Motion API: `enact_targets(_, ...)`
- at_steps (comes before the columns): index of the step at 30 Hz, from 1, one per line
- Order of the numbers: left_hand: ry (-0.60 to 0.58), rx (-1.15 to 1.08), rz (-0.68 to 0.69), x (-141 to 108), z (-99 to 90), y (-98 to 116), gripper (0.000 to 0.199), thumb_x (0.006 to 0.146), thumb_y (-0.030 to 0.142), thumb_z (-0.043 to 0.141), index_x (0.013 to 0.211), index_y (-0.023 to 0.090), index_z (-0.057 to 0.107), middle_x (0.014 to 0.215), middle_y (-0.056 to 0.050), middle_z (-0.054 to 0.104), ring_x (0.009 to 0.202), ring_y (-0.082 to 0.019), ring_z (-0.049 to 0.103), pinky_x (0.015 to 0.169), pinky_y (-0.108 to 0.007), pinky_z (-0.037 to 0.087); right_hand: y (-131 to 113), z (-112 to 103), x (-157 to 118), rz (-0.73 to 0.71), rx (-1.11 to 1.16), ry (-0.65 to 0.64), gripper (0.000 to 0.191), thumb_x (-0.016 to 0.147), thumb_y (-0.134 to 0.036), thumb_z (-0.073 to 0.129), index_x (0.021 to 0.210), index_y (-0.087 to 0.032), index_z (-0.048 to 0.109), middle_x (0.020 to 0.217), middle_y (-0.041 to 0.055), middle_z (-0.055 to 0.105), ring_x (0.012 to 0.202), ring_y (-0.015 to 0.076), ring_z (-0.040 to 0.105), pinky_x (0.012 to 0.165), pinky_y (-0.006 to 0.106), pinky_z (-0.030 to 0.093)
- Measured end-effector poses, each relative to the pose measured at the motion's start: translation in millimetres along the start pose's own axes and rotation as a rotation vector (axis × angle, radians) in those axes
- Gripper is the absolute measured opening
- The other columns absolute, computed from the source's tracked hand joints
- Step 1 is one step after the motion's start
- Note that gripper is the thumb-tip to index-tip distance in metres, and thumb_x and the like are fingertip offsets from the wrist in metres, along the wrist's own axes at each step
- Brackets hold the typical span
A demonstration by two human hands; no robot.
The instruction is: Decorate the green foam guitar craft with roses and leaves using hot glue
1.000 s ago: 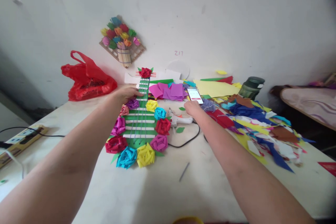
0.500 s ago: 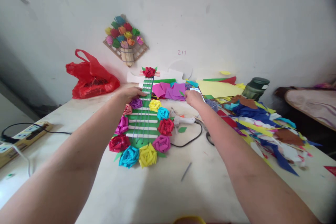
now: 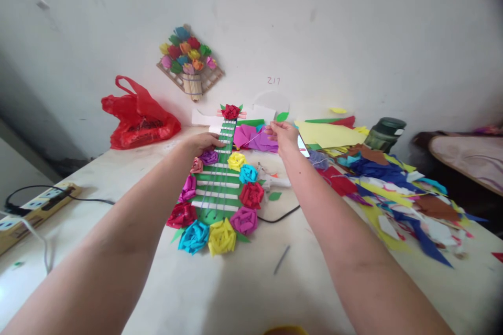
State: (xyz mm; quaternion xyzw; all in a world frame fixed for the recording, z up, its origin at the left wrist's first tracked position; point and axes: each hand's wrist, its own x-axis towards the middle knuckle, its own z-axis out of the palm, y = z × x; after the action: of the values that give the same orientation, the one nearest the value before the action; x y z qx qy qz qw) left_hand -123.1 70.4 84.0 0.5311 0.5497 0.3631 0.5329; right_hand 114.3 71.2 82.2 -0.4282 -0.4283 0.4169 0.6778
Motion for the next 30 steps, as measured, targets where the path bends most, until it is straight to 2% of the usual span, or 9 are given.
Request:
enact_targets(4,-0.087,0.0,-0.069,1,1.6,2,0.033,0.046,0.011,0.078,0.076,0.017,0.064,0.071,-0.004,0.068,0.066,-0.018,0.064,0.063,-0.027,0.052,12,16,-13,0.096,-0.043,-0.098,0.007,0.075,-0.016,0.059,0.07,-0.014,0.055,0.068,0.0027,0.067,0.055,0.009,0.062,0.044,0.016,0.045)
enact_targets(8,-0.13,-0.006,-0.087,0,1.2,2,0.033,0.047,0.012,0.078,0.077,0.017,0.065,0.075,-0.006,0.069,0.069,-0.02,0.065,0.064,-0.028,0.052,23,28,-25,0.185,-0.1,-0.191,0.01,0.076,-0.012,0.057,0.067,-0.015,0.052,0.066,0.0035,0.067,0.055,0.011,0.063,0.046,0.018,0.046)
enact_targets(16,-0.102,0.029,-0.064,8,-5.2,-2,0.033,0.047,0.012,0.078,0.077,0.017,0.065,0.072,-0.003,0.068,0.065,-0.016,0.064,0.062,-0.024,0.05,30,38,-42,0.322,-0.115,-0.424,0.01,0.071,-0.008,0.059,0.066,-0.014,0.052,0.059,0.0041,0.066,0.053,0.0132,0.063,0.052,0.023,0.05)
enact_targets(24,-0.068,0.043,-0.068,7,-8.1,-2,0.031,0.047,0.012,0.079,0.074,0.016,0.064,0.067,-0.003,0.067,0.058,-0.015,0.062,0.056,-0.023,0.049,34,44,-49,0.393,-0.102,-0.439,0.008,0.064,-0.01,0.063,0.061,-0.013,0.056,0.056,0.0021,0.064,0.049,0.0123,0.06,0.05,0.023,0.047)
enact_targets(30,-0.133,-0.001,-0.079,6,-8.2,-2,0.032,0.047,0.011,0.079,0.076,0.016,0.065,0.077,-0.006,0.069,0.067,-0.018,0.065,0.064,-0.026,0.052,37,44,-48,0.395,-0.137,-0.44,0.006,0.062,-0.014,0.065,0.06,-0.011,0.06,0.054,0.0016,0.063,0.047,0.0108,0.057,0.048,0.022,0.043)
